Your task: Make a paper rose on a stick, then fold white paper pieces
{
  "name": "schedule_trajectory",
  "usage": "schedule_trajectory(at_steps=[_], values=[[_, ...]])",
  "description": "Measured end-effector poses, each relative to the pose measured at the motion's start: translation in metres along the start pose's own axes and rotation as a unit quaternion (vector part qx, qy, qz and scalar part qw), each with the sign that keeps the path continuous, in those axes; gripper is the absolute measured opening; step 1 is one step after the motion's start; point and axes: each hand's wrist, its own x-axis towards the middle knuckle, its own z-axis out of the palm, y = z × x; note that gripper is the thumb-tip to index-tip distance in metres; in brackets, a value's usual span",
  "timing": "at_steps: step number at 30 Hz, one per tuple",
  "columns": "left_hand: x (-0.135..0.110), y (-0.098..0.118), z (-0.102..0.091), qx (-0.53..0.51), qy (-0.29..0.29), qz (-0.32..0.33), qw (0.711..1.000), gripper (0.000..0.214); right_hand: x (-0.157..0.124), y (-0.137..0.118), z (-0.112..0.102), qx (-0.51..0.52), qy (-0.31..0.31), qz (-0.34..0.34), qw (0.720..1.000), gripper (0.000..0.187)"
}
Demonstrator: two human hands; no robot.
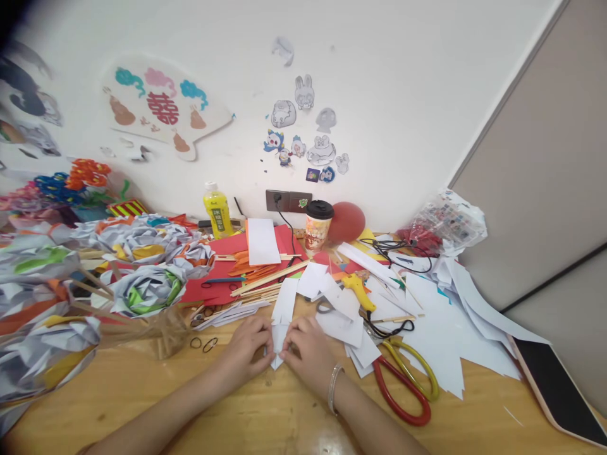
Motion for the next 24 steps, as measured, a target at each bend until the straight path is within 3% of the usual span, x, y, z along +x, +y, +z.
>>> schedule_trajectory(at_steps=[11,18,24], values=[[0.000,-0.004,0.003,0.004,-0.001,-0.039,0.999,0.012,-0.003,-0.005,0.004,-0.026,0.030,-0.012,0.999,0.013],[0.002,-0.003,0.003,-0.003,-0.005,-0.050,0.999,0.011,-0.008,-0.014,0.011,-0.011,0.055,0.066,0.996,0.021],[0.001,-0.004,0.003,0.003,-0.013,-0.058,0.998,0.010,-0.010,-0.014,0.013,-0.003,0.031,0.089,0.996,0.030]])
